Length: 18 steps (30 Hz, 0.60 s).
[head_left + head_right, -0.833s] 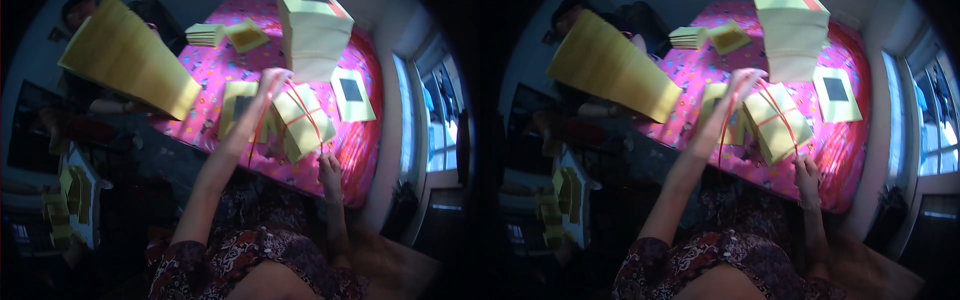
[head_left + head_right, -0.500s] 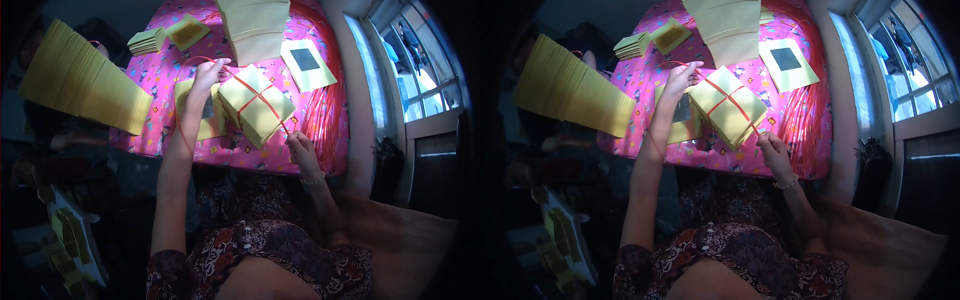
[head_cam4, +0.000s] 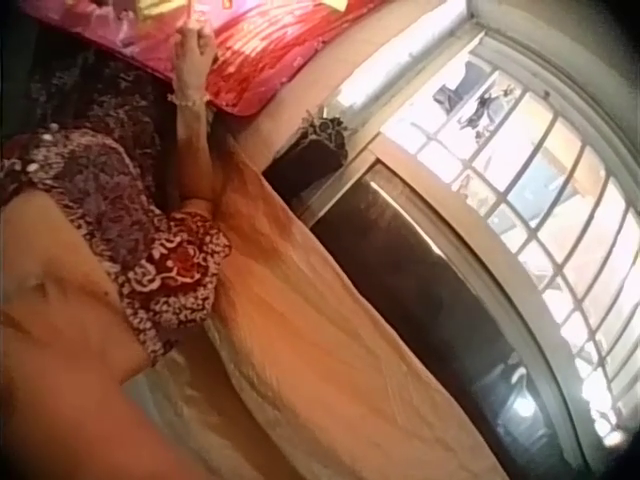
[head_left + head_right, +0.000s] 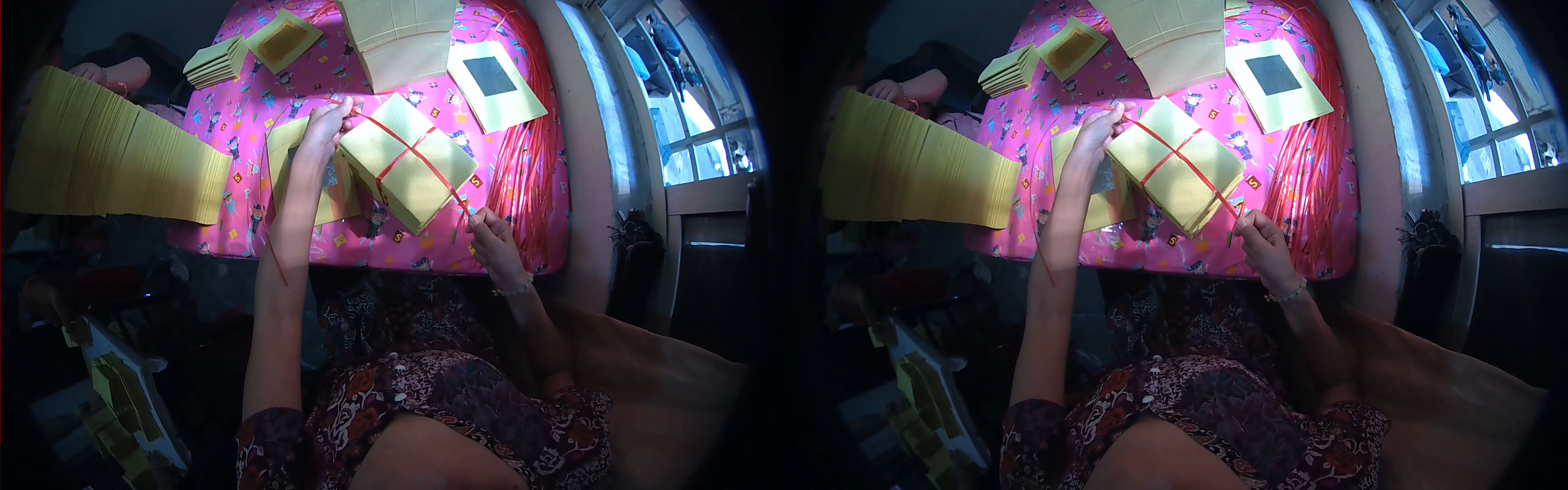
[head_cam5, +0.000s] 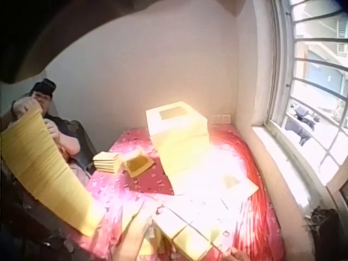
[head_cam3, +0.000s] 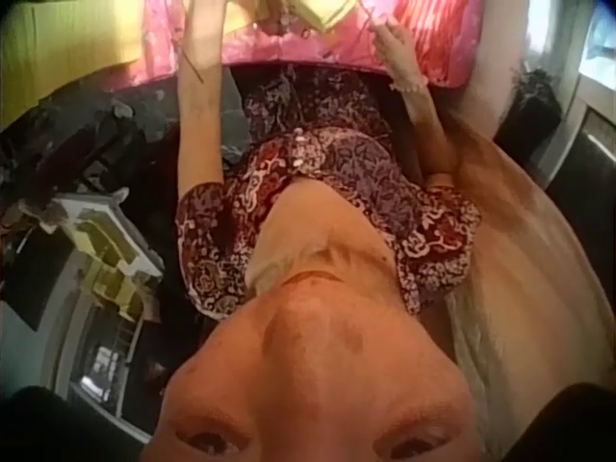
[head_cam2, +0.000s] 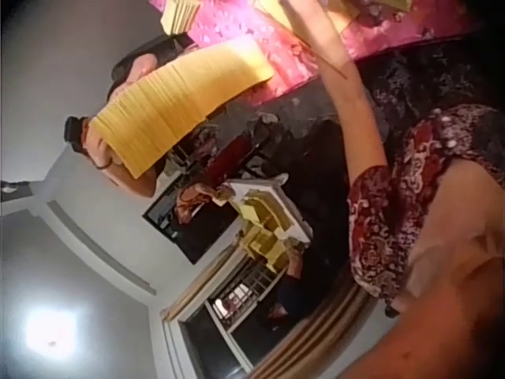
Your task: Folding and tying stacks of yellow joss paper with red string.
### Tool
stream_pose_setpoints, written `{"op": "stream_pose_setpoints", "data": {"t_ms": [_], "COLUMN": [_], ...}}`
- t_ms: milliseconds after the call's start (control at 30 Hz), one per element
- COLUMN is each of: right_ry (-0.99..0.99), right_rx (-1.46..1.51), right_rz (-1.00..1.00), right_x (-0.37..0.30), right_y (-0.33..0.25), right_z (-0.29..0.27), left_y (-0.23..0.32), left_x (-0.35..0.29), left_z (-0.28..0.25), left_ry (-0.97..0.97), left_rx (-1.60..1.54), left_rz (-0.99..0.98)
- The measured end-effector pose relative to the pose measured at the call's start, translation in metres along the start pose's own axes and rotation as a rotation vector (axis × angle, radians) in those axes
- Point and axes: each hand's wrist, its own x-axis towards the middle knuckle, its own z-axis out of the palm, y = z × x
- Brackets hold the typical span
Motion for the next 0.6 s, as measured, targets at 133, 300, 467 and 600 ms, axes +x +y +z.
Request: {"op": "stream_pose_setpoints", "data": {"t_ms": [133,300,467,600], "right_ry": [0.028,-0.049,-0.027,0.029], "right_rx": [0.017,0.125,0.184,0.133], "right_rz": [0.082,0.170,0.228,0.263], "right_x": [0.004,0.015,0.027,0.036], "right_y": [0.007,0.014,0.017,0.014], "right_z": [-0.004,-0.003,0.001,-0.003], "left_y": [-0.010,-0.019,-0.025,-0.026], "left_x": [0.003,-0.003,0.002,0.013], "left_z": [0.005,-0.003,-0.009,-0.007], "left_ry": [-0.019,-0.131,-0.221,-0.283], "left_rx": [-0.181,-0.148,-0.053,0.066], "left_rz": [-0.226,-0.244,-0.107,-0.114]}}
